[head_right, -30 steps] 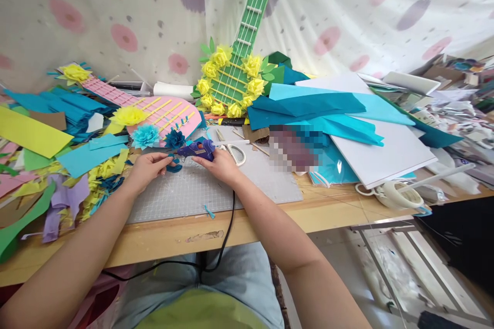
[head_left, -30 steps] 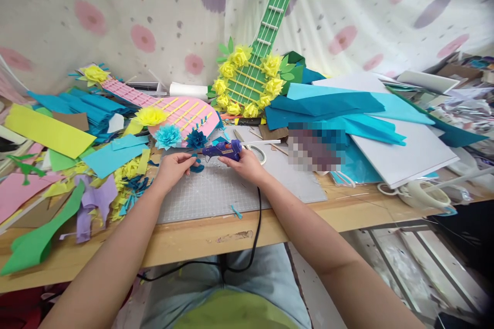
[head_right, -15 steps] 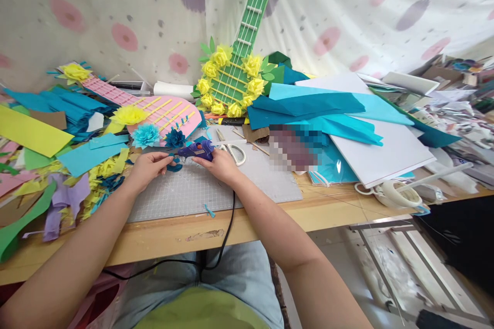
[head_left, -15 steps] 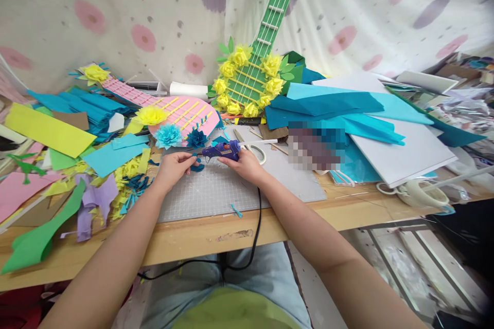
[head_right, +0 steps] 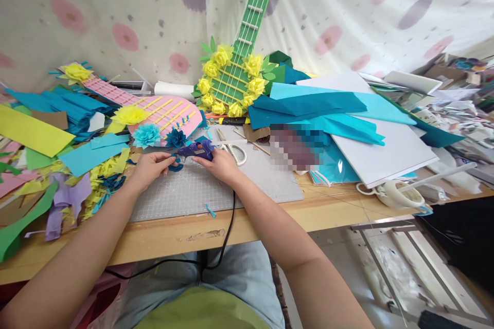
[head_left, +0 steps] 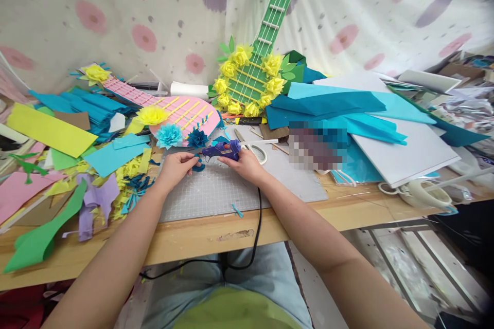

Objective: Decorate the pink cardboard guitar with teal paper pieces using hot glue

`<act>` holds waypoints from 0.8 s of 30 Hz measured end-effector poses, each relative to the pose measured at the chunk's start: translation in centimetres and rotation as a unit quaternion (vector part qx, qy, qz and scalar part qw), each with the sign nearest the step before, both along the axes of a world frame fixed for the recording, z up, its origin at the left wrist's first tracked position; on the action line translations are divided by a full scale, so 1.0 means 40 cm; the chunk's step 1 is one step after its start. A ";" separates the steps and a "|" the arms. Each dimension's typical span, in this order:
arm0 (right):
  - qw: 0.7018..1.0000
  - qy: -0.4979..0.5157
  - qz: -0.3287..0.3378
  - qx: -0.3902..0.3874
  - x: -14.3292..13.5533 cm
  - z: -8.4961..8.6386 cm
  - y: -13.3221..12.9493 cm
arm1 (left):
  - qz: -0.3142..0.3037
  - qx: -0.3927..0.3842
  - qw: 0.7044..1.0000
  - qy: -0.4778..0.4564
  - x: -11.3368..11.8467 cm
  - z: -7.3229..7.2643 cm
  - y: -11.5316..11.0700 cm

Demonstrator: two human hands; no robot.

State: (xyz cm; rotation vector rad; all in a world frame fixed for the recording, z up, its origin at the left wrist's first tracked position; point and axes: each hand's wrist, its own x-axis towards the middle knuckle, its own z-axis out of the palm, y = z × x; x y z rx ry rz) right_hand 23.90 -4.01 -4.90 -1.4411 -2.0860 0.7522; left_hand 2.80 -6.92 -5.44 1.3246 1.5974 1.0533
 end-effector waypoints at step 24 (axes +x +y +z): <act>0.951 0.159 -0.257 0.058 0.163 -0.023 0.126 | 0.003 0.051 0.997 -0.052 -0.004 0.008 -0.004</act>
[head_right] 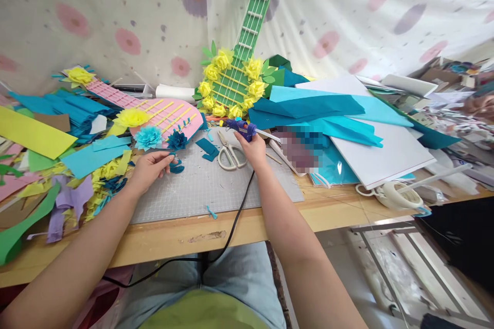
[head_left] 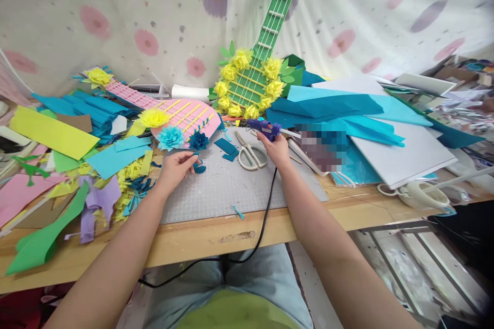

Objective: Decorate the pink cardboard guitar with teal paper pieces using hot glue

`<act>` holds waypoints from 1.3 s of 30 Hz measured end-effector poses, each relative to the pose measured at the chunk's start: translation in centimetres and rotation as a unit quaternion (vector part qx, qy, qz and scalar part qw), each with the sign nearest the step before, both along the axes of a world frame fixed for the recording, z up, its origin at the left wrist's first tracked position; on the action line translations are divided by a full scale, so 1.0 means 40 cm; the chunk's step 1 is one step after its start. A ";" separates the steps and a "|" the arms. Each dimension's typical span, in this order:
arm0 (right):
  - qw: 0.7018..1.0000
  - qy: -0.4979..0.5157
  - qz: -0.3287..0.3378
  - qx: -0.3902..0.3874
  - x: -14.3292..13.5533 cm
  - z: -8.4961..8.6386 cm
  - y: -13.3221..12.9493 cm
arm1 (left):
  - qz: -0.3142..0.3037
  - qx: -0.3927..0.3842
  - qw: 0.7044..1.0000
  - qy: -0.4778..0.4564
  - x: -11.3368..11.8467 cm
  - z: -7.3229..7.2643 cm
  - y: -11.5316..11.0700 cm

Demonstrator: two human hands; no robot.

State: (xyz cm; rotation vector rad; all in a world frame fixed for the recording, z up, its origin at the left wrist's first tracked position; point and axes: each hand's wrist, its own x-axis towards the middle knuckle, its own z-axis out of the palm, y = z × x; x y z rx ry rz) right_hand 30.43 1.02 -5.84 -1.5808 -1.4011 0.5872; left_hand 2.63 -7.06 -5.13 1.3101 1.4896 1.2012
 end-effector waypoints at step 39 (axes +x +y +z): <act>0.858 0.384 0.245 -0.239 -0.332 0.092 -0.131 | 0.066 -0.015 0.958 -0.277 0.076 0.028 0.000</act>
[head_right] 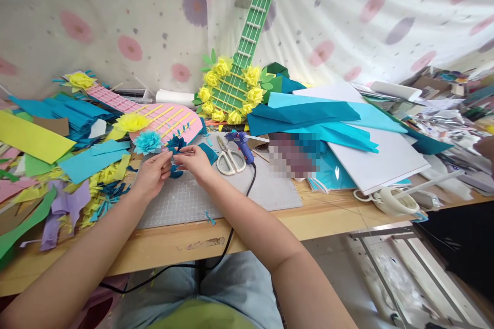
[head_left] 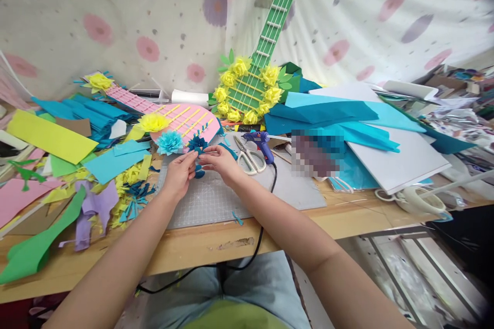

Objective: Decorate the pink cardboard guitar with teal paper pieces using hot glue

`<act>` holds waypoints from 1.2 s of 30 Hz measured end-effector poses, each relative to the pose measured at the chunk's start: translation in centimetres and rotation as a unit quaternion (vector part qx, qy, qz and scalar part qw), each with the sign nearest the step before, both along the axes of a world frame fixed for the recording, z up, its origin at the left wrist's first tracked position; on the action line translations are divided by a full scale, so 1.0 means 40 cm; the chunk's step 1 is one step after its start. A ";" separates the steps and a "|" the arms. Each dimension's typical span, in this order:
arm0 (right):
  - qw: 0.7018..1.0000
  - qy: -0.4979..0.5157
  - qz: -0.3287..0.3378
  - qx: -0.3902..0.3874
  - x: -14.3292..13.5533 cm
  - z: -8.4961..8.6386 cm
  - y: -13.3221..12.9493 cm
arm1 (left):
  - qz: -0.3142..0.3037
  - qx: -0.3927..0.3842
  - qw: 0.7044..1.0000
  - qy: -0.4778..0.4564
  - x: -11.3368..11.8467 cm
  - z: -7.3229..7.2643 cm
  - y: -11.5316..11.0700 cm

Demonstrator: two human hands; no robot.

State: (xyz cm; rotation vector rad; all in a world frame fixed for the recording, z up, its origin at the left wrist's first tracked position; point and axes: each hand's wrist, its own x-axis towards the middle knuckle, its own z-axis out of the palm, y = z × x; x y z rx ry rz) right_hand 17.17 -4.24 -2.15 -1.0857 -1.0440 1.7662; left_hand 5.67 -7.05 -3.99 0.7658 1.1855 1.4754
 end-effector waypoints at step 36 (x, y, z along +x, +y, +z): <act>0.991 -0.130 -0.023 0.031 0.019 -0.048 0.068 | 0.064 0.204 0.712 0.669 -0.055 -0.038 0.086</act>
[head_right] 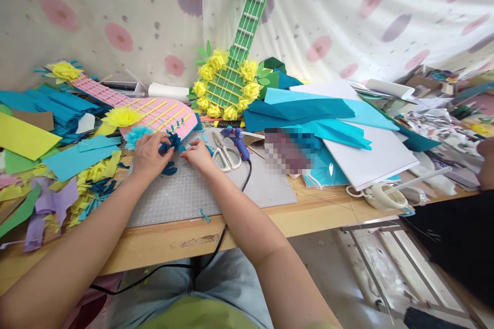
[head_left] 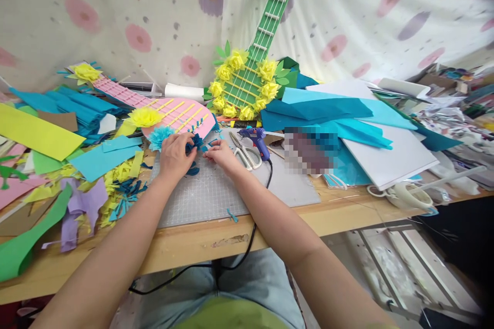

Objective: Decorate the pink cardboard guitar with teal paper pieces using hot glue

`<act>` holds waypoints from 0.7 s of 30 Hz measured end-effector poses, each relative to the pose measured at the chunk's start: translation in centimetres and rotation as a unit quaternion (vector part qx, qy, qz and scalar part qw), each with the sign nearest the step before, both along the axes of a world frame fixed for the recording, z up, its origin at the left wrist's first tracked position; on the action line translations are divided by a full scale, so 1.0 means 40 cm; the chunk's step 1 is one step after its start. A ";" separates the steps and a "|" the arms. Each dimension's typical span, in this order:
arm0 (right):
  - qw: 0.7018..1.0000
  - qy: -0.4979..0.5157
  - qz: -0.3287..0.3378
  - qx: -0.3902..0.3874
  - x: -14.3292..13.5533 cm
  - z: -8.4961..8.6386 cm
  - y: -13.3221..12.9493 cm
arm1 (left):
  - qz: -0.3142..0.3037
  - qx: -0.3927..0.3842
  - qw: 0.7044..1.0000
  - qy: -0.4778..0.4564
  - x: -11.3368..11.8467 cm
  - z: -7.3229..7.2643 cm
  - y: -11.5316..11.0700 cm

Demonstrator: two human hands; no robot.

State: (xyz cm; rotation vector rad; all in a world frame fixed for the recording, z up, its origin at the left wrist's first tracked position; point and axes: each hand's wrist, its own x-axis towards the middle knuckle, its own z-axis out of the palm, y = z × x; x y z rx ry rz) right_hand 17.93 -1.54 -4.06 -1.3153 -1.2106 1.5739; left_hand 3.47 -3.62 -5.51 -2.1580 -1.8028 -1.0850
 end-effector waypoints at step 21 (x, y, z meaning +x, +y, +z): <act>0.998 -0.046 0.033 -0.041 -0.034 -0.017 0.071 | 0.040 0.010 0.995 -0.089 -0.012 -0.011 0.013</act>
